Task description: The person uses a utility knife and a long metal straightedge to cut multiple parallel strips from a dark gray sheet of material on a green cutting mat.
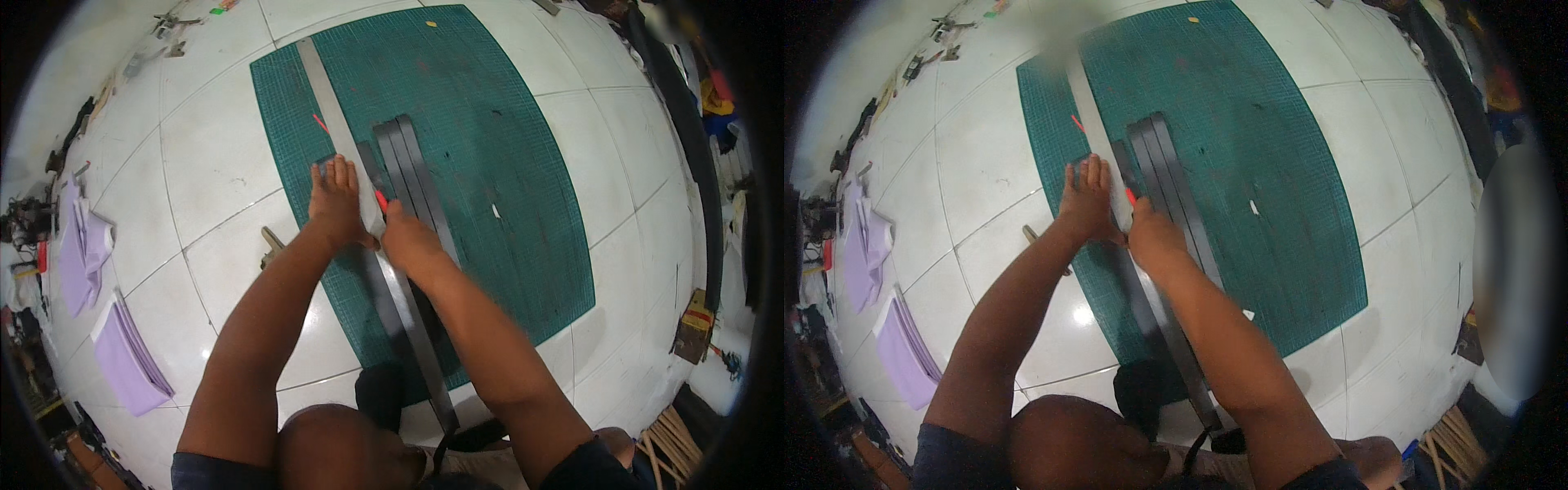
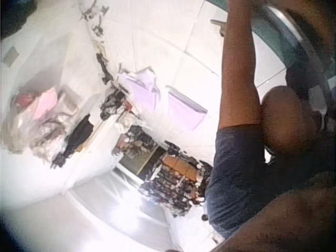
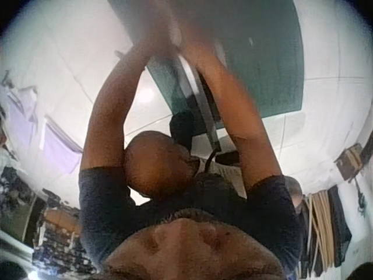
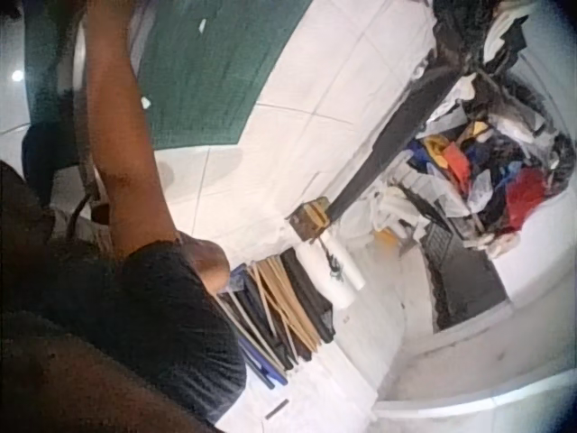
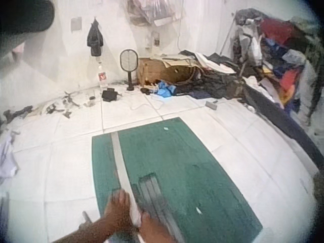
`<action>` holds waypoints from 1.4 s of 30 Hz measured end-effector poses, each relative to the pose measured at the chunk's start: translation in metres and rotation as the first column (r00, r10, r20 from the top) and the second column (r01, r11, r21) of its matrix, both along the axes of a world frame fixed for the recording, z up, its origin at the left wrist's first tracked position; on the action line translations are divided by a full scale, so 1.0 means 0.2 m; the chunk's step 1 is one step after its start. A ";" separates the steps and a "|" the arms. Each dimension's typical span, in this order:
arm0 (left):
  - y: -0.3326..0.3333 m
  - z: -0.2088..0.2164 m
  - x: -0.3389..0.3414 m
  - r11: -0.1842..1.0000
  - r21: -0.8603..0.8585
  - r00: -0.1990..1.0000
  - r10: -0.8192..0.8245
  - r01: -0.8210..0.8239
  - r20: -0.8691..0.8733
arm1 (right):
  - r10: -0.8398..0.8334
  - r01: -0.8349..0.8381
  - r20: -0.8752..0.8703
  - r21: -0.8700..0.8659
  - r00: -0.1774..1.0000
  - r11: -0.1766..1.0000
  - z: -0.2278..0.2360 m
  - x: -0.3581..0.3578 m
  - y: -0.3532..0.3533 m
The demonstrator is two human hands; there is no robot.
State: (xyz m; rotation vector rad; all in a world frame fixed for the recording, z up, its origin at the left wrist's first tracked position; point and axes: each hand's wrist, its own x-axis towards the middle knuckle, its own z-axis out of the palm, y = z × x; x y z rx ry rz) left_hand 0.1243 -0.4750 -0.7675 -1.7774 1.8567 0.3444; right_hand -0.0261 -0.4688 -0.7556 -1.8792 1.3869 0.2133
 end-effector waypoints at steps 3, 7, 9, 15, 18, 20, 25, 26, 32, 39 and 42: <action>0.01 0.02 -0.01 1.000 -0.005 1.000 0.009 -0.009 0.003 | -0.054 0.055 -0.016 0.110 0.998 0.992 0.04 -0.16 0.22; 0.00 0.00 -0.01 0.998 -0.052 0.998 0.020 -0.024 -0.061 | -0.098 0.105 -0.048 0.167 0.994 0.980 0.05 -0.45 0.60; 0.02 -0.02 0.01 0.997 -0.063 0.997 0.034 -0.039 -0.074 | -0.065 0.139 -0.231 0.321 0.971 0.937 0.15 -0.51 0.77; 0.01 -0.02 0.00 0.997 -0.066 0.996 0.034 -0.040 -0.077 | -0.023 0.185 -0.351 0.436 0.936 0.881 0.23 -0.85 1.18; -0.03 -0.01 -0.01 0.999 -0.023 0.998 0.032 -0.034 -0.059 | 0.045 0.103 -0.354 0.387 0.934 0.916 0.22 -0.90 1.21; -0.03 -0.02 -0.02 0.999 0.009 0.999 0.033 -0.032 -0.042 | 0.049 0.096 -0.333 0.404 0.942 0.910 0.28 -0.89 1.17; -0.02 -0.02 0.00 1.000 0.010 1.000 0.023 -0.023 -0.011 | -0.083 0.114 -0.133 0.247 0.988 0.962 0.35 -0.68 0.79; 0.01 0.00 0.03 0.999 0.025 1.000 0.030 -0.030 0.003 | -0.113 0.125 -0.066 0.209 0.991 0.970 0.27 -0.59 0.68; -0.02 -0.03 -0.01 1.000 0.024 1.000 0.019 -0.019 0.000 | -0.091 0.092 0.040 -0.033 0.995 0.995 0.01 -0.01 -0.02; -0.02 -0.02 0.00 1.000 0.021 0.998 0.021 -0.020 -0.060 | -0.102 0.117 0.109 -0.142 0.989 0.983 -0.13 0.24 -0.24; -0.01 -0.03 0.01 1.000 0.021 0.999 0.011 -0.010 -0.046 | -0.127 0.134 0.117 -0.061 0.985 0.989 -0.11 0.27 -0.27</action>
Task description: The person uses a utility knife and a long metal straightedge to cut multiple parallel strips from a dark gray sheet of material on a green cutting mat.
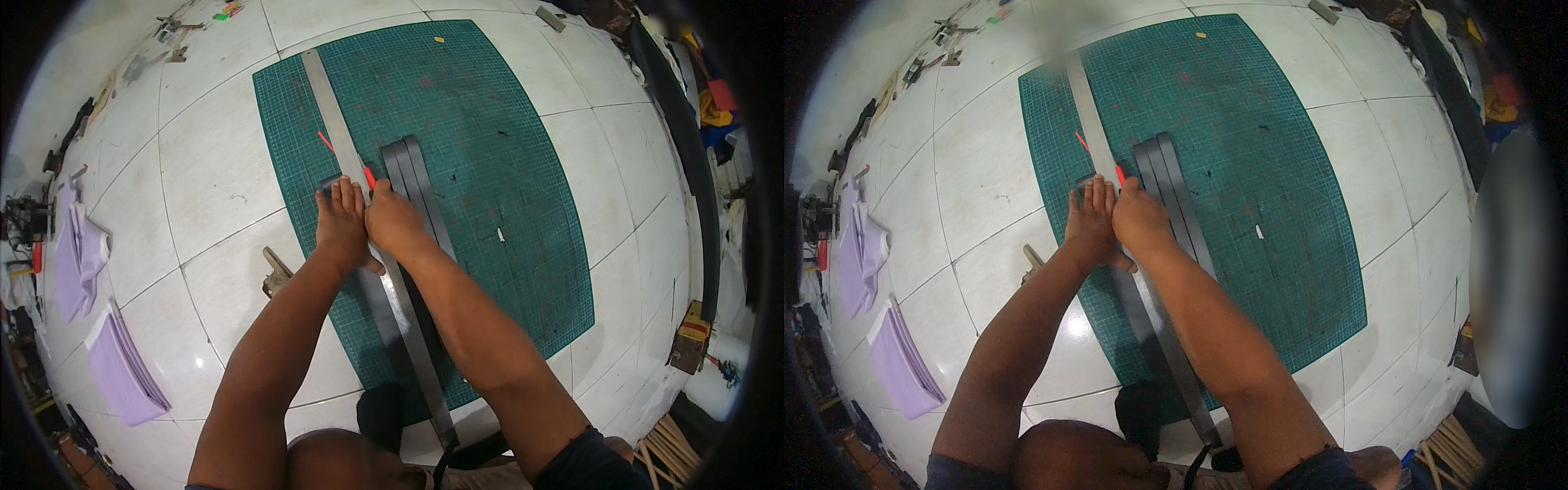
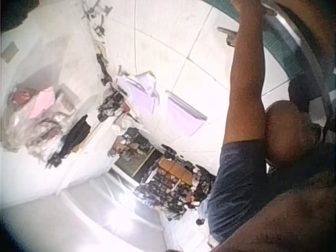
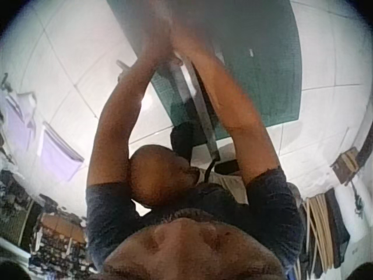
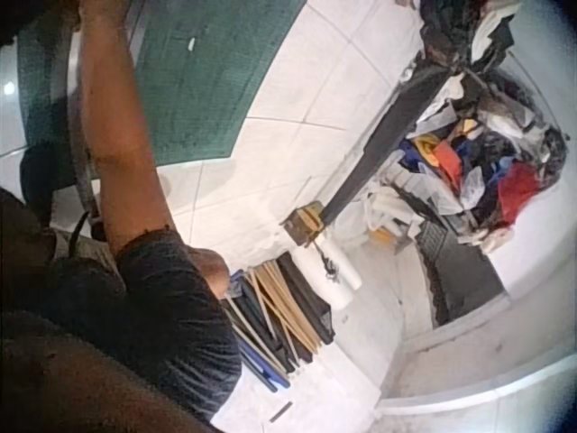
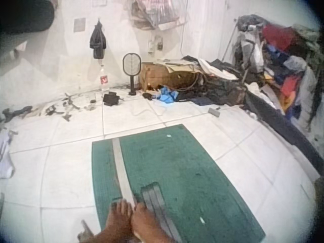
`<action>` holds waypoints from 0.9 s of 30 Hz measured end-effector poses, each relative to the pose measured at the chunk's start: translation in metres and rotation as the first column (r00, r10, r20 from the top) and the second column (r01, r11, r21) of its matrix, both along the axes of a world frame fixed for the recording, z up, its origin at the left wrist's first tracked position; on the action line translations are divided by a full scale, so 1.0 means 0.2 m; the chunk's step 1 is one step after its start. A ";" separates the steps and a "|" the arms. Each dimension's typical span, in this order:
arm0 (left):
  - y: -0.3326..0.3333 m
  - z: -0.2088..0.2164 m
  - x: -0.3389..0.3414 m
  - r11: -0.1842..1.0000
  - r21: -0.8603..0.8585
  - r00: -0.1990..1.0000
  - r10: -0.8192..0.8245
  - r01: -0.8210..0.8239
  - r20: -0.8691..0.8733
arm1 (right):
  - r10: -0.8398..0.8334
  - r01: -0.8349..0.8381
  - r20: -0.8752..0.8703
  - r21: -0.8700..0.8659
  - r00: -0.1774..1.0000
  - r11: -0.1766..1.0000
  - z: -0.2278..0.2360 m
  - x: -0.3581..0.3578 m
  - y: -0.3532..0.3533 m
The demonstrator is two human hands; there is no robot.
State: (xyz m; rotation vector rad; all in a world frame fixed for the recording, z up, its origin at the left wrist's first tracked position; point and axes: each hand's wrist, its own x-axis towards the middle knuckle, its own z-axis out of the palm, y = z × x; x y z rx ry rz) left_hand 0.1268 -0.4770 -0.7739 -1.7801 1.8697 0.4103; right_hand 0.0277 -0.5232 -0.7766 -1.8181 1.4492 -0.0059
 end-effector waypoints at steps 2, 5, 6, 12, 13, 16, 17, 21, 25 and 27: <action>0.01 0.00 0.01 0.999 -0.042 1.000 -0.017 0.018 0.016 | -0.007 0.007 0.000 0.073 1.000 0.997 0.07 0.02 -0.04; 0.01 0.01 -0.01 0.999 -0.036 0.999 -0.034 0.035 0.014 | 0.004 0.000 -0.039 0.100 0.999 0.995 0.15 0.01 -0.05; 0.00 0.01 -0.01 0.999 -0.025 0.999 -0.035 0.035 0.015 | 0.022 -0.019 -0.050 0.059 0.999 0.998 0.12 -0.03 -0.01; 0.00 0.10 -0.04 1.000 -0.015 1.000 0.016 -0.016 -0.009 | 0.085 -0.037 -0.169 0.270 0.982 0.962 0.18 -0.45 0.49; 0.00 0.09 -0.02 0.999 -0.029 1.000 0.026 -0.026 -0.008 | 0.090 -0.041 -0.169 0.274 0.981 0.961 0.17 -0.53 0.63; 0.02 0.01 -0.01 0.998 -0.044 0.999 0.034 -0.035 -0.021 | 0.105 0.003 -0.253 0.393 0.962 0.920 0.21 -0.76 1.00; 0.03 0.01 0.00 0.998 -0.049 0.999 0.037 -0.038 -0.020 | 0.132 0.029 -0.301 0.476 0.945 0.879 0.24 -0.82 1.09; 0.00 0.02 -0.02 0.999 -0.037 1.000 0.014 -0.015 -0.006 | 0.169 0.069 -0.385 0.533 0.907 0.843 0.29 -1.10 1.42; -0.03 0.03 -0.05 1.000 -0.011 1.000 -0.008 0.008 0.021 | 0.198 0.016 -0.410 0.463 0.890 0.886 0.33 -1.16 1.42; -0.02 0.01 -0.02 1.000 -0.029 1.000 0.004 -0.004 0.012 | 0.206 -0.044 -0.350 0.419 0.914 0.907 0.40 -1.16 1.38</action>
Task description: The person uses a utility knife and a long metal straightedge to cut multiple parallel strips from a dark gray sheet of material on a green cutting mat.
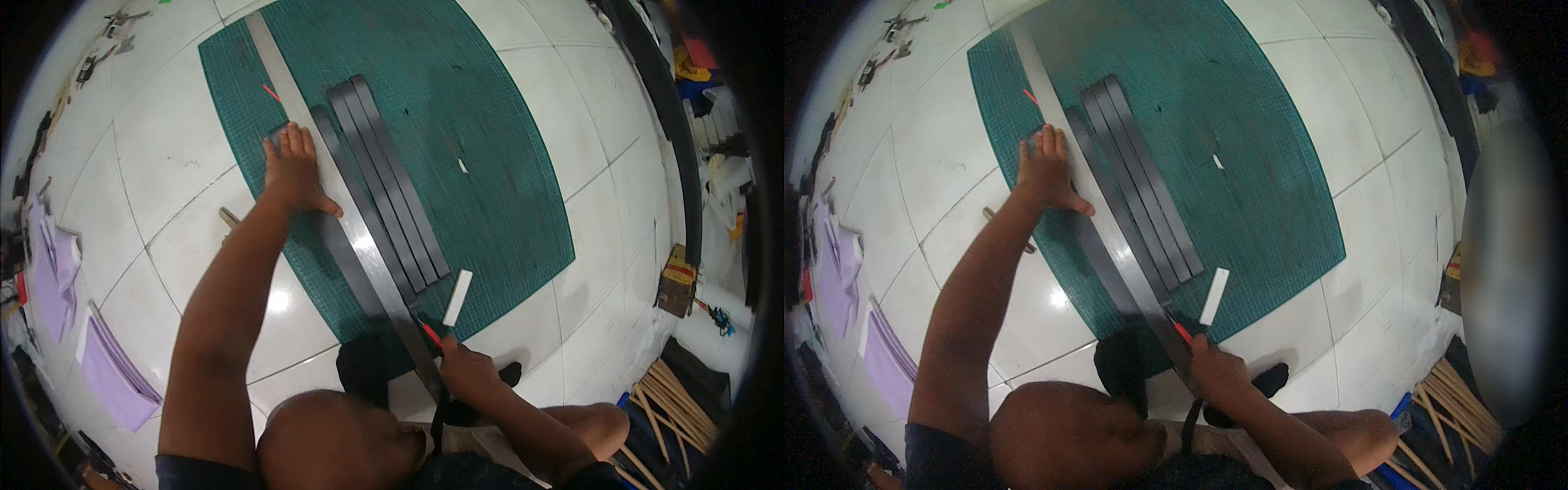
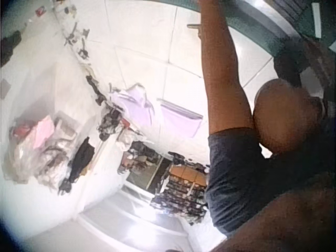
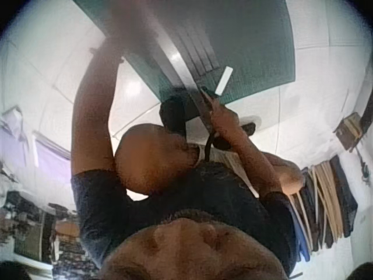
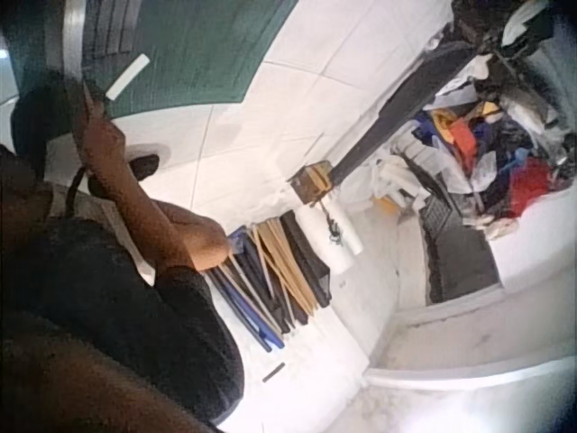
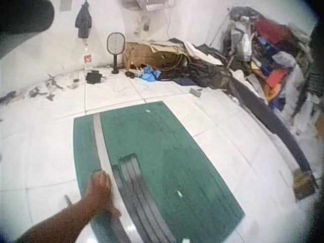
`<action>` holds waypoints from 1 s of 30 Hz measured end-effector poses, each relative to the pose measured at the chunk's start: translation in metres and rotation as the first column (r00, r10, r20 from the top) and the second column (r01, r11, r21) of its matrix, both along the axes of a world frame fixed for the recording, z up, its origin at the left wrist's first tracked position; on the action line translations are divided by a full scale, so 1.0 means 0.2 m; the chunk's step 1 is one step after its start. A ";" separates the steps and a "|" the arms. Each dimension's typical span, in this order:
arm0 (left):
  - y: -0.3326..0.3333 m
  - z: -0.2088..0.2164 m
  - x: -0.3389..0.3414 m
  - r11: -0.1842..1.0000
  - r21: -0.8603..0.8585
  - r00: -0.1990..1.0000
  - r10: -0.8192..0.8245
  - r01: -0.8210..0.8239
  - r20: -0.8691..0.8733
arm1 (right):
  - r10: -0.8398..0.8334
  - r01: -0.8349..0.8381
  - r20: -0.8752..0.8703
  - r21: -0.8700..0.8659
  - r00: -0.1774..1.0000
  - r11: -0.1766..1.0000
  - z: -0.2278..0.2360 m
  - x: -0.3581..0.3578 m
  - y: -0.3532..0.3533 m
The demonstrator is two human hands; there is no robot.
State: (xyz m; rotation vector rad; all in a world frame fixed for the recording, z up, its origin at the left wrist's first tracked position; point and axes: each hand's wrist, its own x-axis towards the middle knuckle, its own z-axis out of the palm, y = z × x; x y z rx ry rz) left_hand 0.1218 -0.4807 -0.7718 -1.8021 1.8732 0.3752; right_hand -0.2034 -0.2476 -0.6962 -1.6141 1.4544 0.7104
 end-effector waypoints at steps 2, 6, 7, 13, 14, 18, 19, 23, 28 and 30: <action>0.02 -0.01 0.02 1.000 0.013 1.000 0.006 -0.007 0.015 | 0.004 -0.007 0.053 0.051 0.999 0.999 0.14 0.08 -0.14; 0.02 0.00 0.04 0.997 0.079 0.998 -0.006 0.000 0.069 | -0.074 0.117 0.297 -0.127 0.952 0.985 0.06 0.33 -0.51; -0.01 0.02 0.00 0.996 0.083 0.999 -0.020 0.016 0.050 | -0.044 0.132 0.337 -0.243 0.941 0.961 -0.01 0.38 -0.62; 0.00 -0.01 0.01 0.998 0.056 1.000 0.027 -0.027 0.002 | -0.061 0.187 0.341 -0.348 0.938 0.919 -0.26 0.96 -1.20; 0.01 -0.02 0.02 0.998 0.053 0.999 0.026 -0.027 0.023 | -0.062 0.181 0.332 -0.338 0.941 0.924 -0.25 1.04 -1.24; 0.00 -0.01 0.01 0.998 0.064 1.000 0.004 -0.006 0.031 | -0.094 0.254 0.407 -0.359 0.909 0.898 -0.35 1.14 -1.33; 0.00 -0.01 0.01 0.998 0.058 1.000 0.007 -0.008 0.019 | -0.094 0.257 0.410 -0.363 0.907 0.896 -0.36 1.15 -1.34; 0.00 0.00 0.01 0.998 0.056 1.000 0.011 -0.010 -0.005 | -0.053 0.212 0.381 -0.389 0.923 0.896 -0.37 1.17 -1.36; 0.02 0.01 0.02 0.999 0.044 1.000 -0.014 0.014 -0.007 | -0.080 0.206 0.361 -0.324 0.929 0.923 -0.26 1.21 -1.42; 0.03 0.02 0.01 0.999 0.009 0.999 -0.034 0.034 -0.011 | -0.123 0.219 0.336 -0.263 0.934 0.940 -0.19 1.21 -1.44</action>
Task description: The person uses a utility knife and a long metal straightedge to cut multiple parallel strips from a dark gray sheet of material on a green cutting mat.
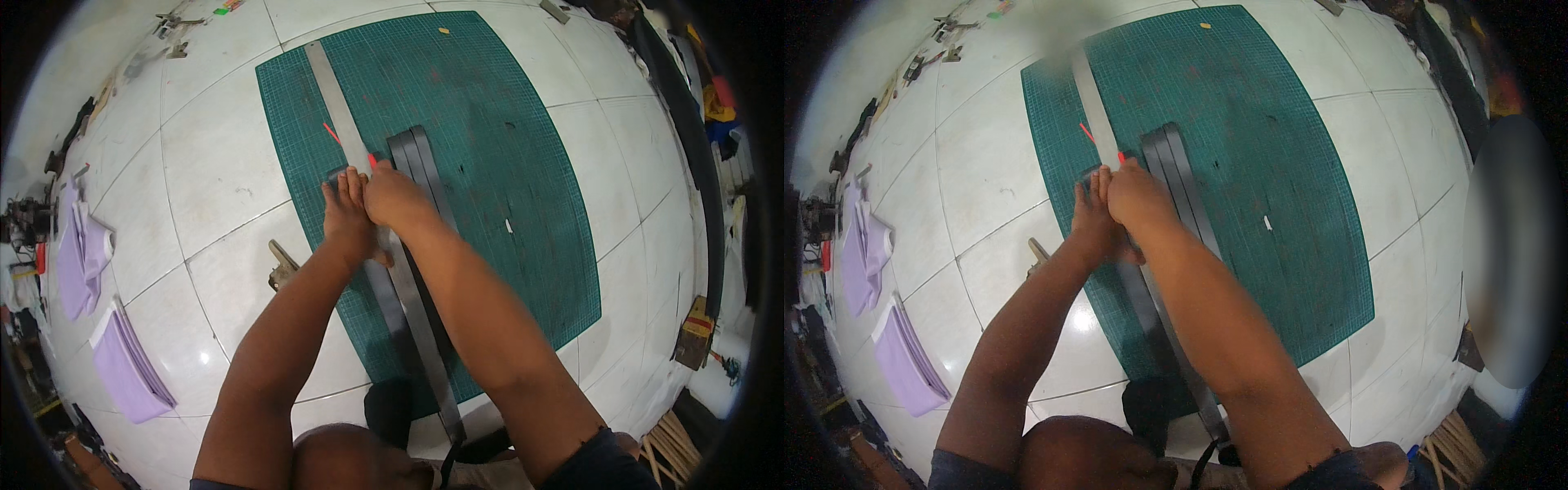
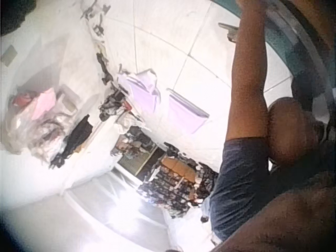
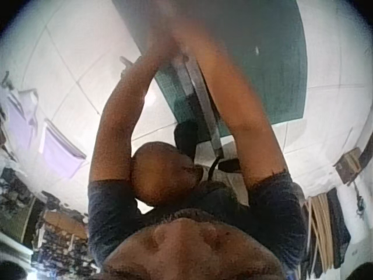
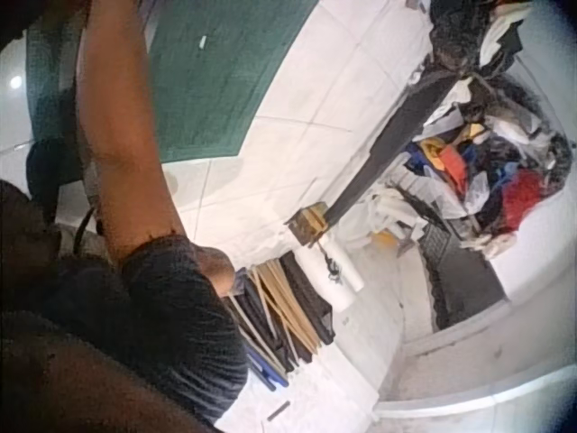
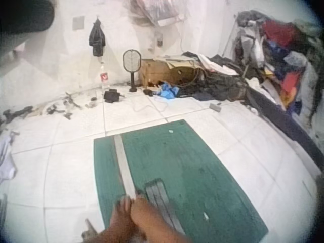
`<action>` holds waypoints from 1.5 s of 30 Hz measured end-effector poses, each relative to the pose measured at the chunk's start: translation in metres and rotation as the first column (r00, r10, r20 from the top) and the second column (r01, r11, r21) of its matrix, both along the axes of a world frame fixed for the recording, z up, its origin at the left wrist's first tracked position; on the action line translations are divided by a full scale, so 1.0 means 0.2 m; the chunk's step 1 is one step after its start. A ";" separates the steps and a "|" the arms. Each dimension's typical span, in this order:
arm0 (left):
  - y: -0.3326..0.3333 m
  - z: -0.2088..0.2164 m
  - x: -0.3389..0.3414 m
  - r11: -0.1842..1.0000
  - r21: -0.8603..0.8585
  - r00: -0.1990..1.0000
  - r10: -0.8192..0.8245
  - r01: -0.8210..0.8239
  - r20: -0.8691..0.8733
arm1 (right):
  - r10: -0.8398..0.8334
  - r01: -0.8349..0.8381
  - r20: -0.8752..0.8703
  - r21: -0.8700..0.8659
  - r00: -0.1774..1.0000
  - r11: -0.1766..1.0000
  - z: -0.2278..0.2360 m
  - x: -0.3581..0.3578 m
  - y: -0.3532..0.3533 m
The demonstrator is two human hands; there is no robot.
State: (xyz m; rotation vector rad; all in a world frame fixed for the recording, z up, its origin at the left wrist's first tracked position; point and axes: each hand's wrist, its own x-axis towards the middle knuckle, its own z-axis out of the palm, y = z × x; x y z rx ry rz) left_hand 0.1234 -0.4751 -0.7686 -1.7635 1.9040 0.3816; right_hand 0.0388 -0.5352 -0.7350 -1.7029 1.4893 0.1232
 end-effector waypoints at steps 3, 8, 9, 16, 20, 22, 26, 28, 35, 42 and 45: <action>-0.01 0.03 -0.01 0.999 0.038 1.000 0.006 -0.007 0.020 | 0.042 -0.037 -0.064 0.082 0.997 0.996 0.03 -0.03 0.02; -0.02 -0.01 -0.01 0.999 0.027 0.998 0.039 -0.041 0.055 | 0.123 -0.113 -0.146 0.079 0.982 0.990 0.00 -0.29 0.33; -0.02 0.01 -0.01 0.998 0.048 0.998 0.049 -0.051 0.050 | 0.128 -0.117 -0.128 0.091 0.984 0.989 -0.02 -0.36 0.41; 0.02 -0.04 0.03 0.993 -0.078 0.994 0.084 -0.090 -0.067 | 0.087 -0.027 -0.189 0.303 0.978 0.952 0.08 -0.79 1.04; 0.02 -0.06 0.02 0.991 -0.091 0.991 0.088 -0.097 -0.099 | 0.158 0.005 -0.304 0.474 0.940 0.881 0.17 -1.05 1.35; 0.02 -0.05 0.03 0.992 -0.088 0.993 0.085 -0.092 -0.083 | 0.231 -0.036 -0.327 0.509 0.917 0.860 0.16 -1.14 1.50; 0.01 -0.06 0.02 0.991 -0.134 0.999 0.023 -0.028 -0.038 | 0.064 0.040 -0.290 0.339 0.955 0.940 0.29 -1.22 1.55; 0.02 -0.03 0.01 0.983 -0.182 1.000 -0.016 0.015 -0.005 | -0.093 0.147 -0.243 0.213 0.966 0.966 0.37 -1.20 1.49; -0.28 -0.14 0.10 0.809 -0.492 0.920 0.146 -0.323 -0.363 | -0.319 0.323 -0.066 0.082 0.946 0.943 0.11 -1.46 1.62; -0.52 -0.16 0.13 0.899 -0.184 0.842 0.278 -0.398 -0.463 | -0.366 0.372 -0.068 0.194 0.928 0.908 0.03 -1.49 1.72; -0.52 -0.21 0.17 0.825 -0.255 0.750 0.273 -0.505 -0.602 | -0.390 0.388 -0.043 0.241 0.920 0.889 0.01 -1.47 1.75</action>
